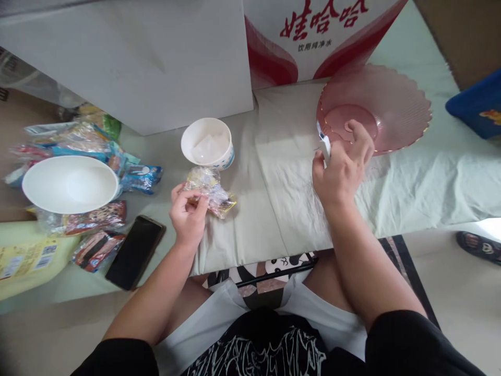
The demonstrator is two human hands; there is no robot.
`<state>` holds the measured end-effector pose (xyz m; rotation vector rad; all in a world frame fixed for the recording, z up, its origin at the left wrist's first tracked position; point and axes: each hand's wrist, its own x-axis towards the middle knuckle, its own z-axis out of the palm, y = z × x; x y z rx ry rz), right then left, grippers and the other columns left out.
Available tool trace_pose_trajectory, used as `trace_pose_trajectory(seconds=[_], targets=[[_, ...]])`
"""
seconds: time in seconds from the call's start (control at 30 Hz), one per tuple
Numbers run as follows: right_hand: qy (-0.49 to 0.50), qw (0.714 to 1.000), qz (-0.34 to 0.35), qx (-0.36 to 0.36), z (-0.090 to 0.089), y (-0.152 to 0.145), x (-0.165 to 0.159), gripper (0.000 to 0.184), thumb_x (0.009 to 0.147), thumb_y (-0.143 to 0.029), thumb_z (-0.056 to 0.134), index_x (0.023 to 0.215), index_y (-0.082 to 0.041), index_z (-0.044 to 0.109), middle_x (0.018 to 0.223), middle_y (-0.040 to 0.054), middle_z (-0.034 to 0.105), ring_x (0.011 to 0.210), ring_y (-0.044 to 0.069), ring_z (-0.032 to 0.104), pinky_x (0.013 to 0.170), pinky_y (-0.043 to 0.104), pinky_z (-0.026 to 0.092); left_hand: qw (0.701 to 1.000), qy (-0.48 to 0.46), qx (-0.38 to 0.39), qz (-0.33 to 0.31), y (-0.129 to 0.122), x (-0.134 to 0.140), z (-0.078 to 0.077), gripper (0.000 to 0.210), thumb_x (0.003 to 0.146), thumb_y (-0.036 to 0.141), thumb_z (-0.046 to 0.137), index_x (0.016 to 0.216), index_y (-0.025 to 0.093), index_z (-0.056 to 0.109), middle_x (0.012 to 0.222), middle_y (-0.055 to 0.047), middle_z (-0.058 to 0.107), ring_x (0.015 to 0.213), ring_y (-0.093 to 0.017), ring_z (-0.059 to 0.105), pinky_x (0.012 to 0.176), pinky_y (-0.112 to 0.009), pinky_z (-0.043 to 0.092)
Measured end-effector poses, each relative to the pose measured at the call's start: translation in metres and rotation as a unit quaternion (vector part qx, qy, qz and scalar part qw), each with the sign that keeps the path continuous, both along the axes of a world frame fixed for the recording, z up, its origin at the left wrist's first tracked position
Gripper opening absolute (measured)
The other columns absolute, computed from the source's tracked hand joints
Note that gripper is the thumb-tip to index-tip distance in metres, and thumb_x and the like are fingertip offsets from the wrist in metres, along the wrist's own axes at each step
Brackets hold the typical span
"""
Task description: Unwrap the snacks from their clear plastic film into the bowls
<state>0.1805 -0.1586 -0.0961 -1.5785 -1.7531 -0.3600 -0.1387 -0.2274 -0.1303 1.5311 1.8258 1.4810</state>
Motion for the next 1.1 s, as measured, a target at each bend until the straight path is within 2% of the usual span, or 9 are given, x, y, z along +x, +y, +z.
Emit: trace_pose_trajectory(seconds=[0.17, 0.3, 0.47, 0.67, 0.77, 0.83, 0.9, 0.97, 1.1], targets=[[0.038, 0.996, -0.024, -0.077, -0.018, 0.016, 0.012, 0.006, 0.086, -0.020, 0.059, 0.080, -0.022, 0.060, 0.124, 0.0191, 0.060, 0.116, 0.037, 0.048, 0.094, 0.060, 0.043, 1.000, -0.006, 0.004, -0.016, 0.000, 0.000, 0.001, 0.026, 0.084, 0.043, 0.075, 0.079, 0.019, 0.065, 0.109, -0.009, 0.058, 0.111, -0.022, 0.063, 0.073, -0.027, 0.057], [0.047, 0.992, -0.046, -0.106, -0.020, 0.017, -0.002, 0.005, 0.086, -0.023, 0.057, 0.084, -0.020, 0.061, 0.118, 0.0177, 0.060, 0.109, 0.034, 0.051, 0.092, 0.057, 0.045, 1.000, -0.004, -0.003, -0.009, 0.001, 0.001, 0.001, 0.023, 0.083, 0.040, 0.074, 0.079, 0.019, 0.066, 0.110, -0.009, 0.058, 0.117, -0.023, 0.061, 0.073, -0.026, 0.056], [0.043, 0.990, 0.032, -0.127, -0.014, 0.009, -0.030, 0.011, 0.087, -0.022, 0.056, 0.093, -0.019, 0.064, 0.120, 0.0178, 0.062, 0.109, 0.035, 0.053, 0.094, 0.056, 0.046, 1.000, -0.001, -0.002, -0.016, 0.001, 0.002, 0.000, 0.018, 0.080, 0.036, 0.074, 0.078, 0.019, 0.067, 0.113, -0.008, 0.058, 0.102, -0.019, 0.063, 0.068, -0.025, 0.055], [0.058, 0.973, 0.183, -0.127, -0.003, 0.002, -0.052, 0.013, 0.094, -0.025, 0.048, 0.092, -0.023, 0.061, 0.127, 0.0157, 0.062, 0.120, 0.034, 0.054, 0.101, 0.056, 0.044, 1.000, -0.004, -0.014, -0.023, 0.002, 0.002, -0.002, 0.017, 0.078, 0.035, 0.074, 0.077, 0.019, 0.066, 0.115, -0.007, 0.058, 0.087, -0.014, 0.062, 0.060, -0.024, 0.051], [0.060, 0.959, 0.224, -0.165, 0.001, -0.014, -0.064, 0.015, 0.095, -0.026, 0.046, 0.089, -0.023, 0.059, 0.113, 0.0148, 0.064, 0.103, 0.030, 0.058, 0.086, 0.046, 0.047, 1.000, -0.006, -0.011, -0.021, 0.002, 0.002, -0.002, 0.016, 0.077, 0.033, 0.074, 0.076, 0.019, 0.066, 0.113, -0.007, 0.058, 0.092, -0.016, 0.063, 0.060, -0.023, 0.051], [0.032, 0.943, 0.224, -0.245, 0.000, -0.024, -0.072, 0.016, 0.095, -0.027, 0.046, 0.090, -0.022, 0.060, 0.097, 0.0125, 0.064, 0.081, 0.024, 0.057, 0.068, 0.038, 0.043, 1.000, -0.006, -0.005, -0.028, 0.002, 0.003, -0.001, 0.016, 0.077, 0.033, 0.074, 0.075, 0.019, 0.066, 0.110, -0.007, 0.059, 0.096, -0.017, 0.064, 0.061, -0.023, 0.052], [-0.010, 0.929, 0.205, -0.309, -0.002, -0.030, -0.079, 0.018, 0.096, -0.027, 0.046, 0.094, -0.020, 0.062, 0.094, 0.0116, 0.064, 0.070, 0.021, 0.052, 0.058, 0.035, 0.033, 0.999, -0.006, -0.001, -0.037, 0.002, 0.003, -0.001, 0.017, 0.077, 0.034, 0.074, 0.075, 0.019, 0.066, 0.109, -0.007, 0.059, 0.093, -0.016, 0.064, 0.061, -0.023, 0.052], [-0.043, 0.924, 0.193, -0.328, -0.006, -0.029, -0.081, 0.021, 0.097, -0.026, 0.045, 0.101, -0.018, 0.064, 0.102, 0.0127, 0.065, 0.071, 0.021, 0.053, 0.057, 0.035, 0.030, 0.999, -0.002, -0.004, -0.043, 0.001, 0.003, -0.001, 0.019, 0.078, 0.036, 0.074, 0.075, 0.019, 0.066, 0.110, -0.006, 0.059, 0.084, -0.014, 0.063, 0.059, -0.023, 0.052], [-0.054, 0.943, 0.174, -0.279, -0.011, -0.023, -0.078, 0.027, 0.097, -0.030, 0.053, 0.118, -0.020, 0.065, 0.113, 0.0139, 0.068, 0.092, 0.027, 0.059, 0.072, 0.038, 0.041, 0.998, 0.013, -0.012, -0.053, -0.001, 0.002, -0.001, 0.024, 0.082, 0.041, 0.073, 0.077, 0.019, 0.066, 0.114, -0.007, 0.057, 0.081, -0.013, 0.061, 0.059, -0.024, 0.054]])
